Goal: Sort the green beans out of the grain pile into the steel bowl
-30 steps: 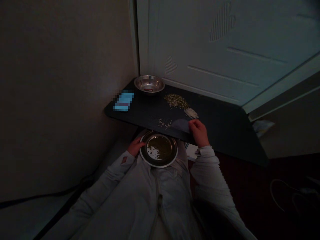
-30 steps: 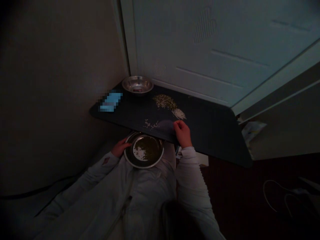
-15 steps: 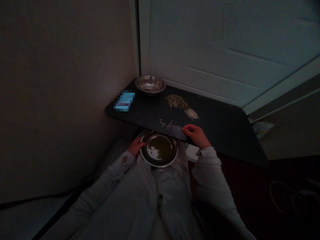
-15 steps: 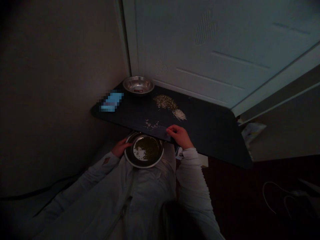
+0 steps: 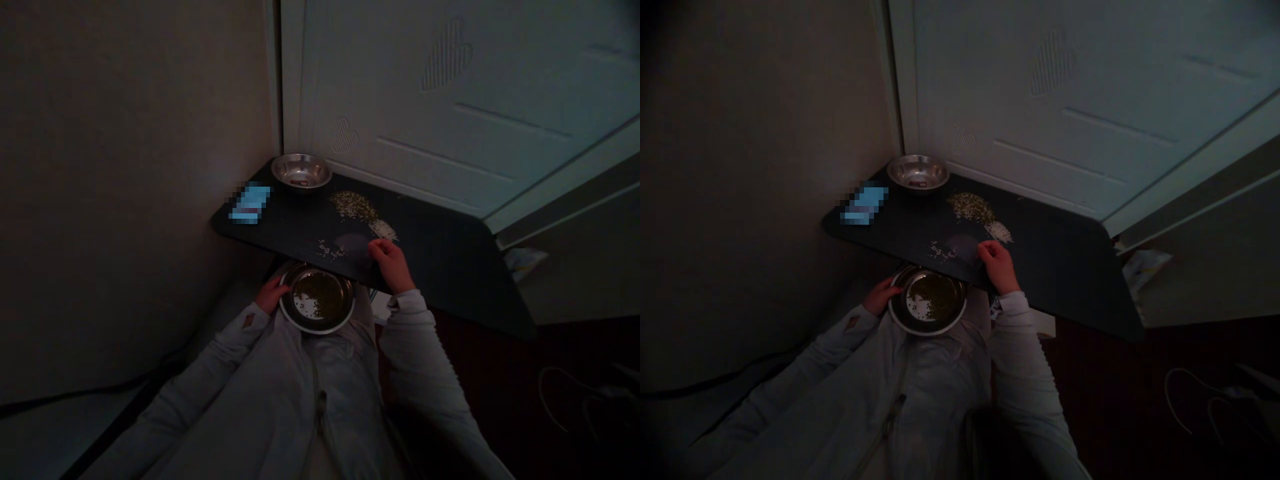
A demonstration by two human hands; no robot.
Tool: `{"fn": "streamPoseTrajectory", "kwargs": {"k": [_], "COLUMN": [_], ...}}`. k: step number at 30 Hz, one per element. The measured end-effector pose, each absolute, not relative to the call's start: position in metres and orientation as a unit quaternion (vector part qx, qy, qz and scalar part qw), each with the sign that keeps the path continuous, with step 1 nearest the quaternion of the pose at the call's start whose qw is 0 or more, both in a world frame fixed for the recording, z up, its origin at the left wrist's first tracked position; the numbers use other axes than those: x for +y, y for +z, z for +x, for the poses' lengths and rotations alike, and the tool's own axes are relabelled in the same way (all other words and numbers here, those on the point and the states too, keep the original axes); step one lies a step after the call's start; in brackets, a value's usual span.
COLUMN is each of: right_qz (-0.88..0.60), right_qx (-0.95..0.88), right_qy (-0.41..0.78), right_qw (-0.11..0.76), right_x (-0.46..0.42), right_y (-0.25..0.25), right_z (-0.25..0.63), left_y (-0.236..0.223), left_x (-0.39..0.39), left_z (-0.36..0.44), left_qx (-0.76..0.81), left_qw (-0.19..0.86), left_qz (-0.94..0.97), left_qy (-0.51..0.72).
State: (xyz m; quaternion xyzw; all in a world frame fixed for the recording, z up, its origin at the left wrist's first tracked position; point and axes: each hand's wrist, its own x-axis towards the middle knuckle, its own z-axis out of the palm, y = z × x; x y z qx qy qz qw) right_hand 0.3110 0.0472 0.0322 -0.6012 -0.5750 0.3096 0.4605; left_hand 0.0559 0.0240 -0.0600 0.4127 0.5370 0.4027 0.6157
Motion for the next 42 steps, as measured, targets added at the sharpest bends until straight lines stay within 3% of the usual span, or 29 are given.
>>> {"fn": "streamPoseTrajectory", "kwargs": {"k": [9, 20, 29, 42], "right_qz": [-0.636, -0.589, -0.611, -0.592], "right_qx": [-0.557, -0.613, -0.581, -0.650], "right_qy": [0.217, 0.280, 0.236, 0.207], "right_qw": [0.487, 0.446, 0.482, 0.430], "right_x": [0.066, 0.058, 0.058, 0.057], "right_y": [0.021, 0.026, 0.027, 0.029], "right_z": [0.286, 0.282, 0.273, 0.254], "left_y": [-0.046, -0.055, -0.048, -0.046], "left_x": [0.019, 0.022, 0.020, 0.019], "left_z": [0.050, 0.047, 0.048, 0.049], "left_qx": [0.619, 0.601, 0.616, 0.616], "left_qw": [0.507, 0.520, 0.514, 0.518], "left_qz": [0.415, 0.399, 0.390, 0.386], "left_qy": [0.432, 0.457, 0.452, 0.451]}}
